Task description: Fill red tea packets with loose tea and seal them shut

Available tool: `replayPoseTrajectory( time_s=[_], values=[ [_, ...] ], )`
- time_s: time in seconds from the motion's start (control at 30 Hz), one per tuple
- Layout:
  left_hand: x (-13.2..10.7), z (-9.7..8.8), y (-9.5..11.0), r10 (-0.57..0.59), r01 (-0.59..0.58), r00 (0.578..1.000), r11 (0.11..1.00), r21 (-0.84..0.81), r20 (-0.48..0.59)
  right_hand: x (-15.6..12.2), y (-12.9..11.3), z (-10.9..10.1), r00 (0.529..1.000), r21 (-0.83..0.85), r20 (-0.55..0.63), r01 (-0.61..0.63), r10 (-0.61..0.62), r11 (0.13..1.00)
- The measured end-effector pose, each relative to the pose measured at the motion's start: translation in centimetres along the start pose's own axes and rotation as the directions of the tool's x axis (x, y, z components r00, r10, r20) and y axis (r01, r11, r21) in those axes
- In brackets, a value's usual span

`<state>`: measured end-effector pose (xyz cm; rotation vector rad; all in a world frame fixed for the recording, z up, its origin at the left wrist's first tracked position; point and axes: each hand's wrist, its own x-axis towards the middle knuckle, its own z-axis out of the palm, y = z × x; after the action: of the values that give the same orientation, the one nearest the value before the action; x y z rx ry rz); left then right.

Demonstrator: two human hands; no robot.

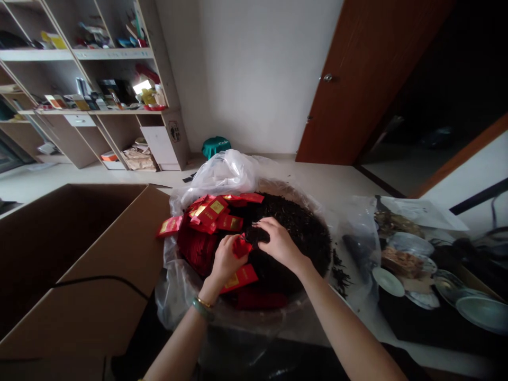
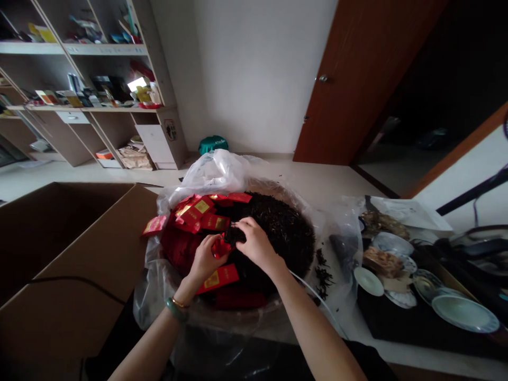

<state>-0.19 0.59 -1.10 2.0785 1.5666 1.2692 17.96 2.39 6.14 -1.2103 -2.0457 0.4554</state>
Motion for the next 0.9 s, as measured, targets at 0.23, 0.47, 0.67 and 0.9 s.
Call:
replayPoseTrajectory(
  time_s=[0.23,0.47,0.67,0.9],
  values=[
    [-0.4,-0.1,0.0,0.017,-0.017,1.0,1.0,0.01,-0.006,-0.5,-1.0,-0.2,0.995,-0.157,0.1,0.02,-0.004,0.987],
    [-0.6,-0.1,-0.2,0.065,-0.066,0.997,0.997,0.037,0.029,-1.0,-1.5,-0.4,0.991,-0.384,0.129,0.029,0.023,0.923],
    [-0.9,0.0,0.1,0.103,-0.11,0.991,0.991,0.082,0.083,-1.4,-3.4,0.2,0.983,-0.396,0.183,0.057,0.017,0.917],
    [-0.8,-0.1,0.0,0.033,-0.033,0.996,0.999,0.008,0.082,-0.7,-2.3,0.0,0.959,-0.213,0.277,0.009,0.051,0.977]
  ],
)
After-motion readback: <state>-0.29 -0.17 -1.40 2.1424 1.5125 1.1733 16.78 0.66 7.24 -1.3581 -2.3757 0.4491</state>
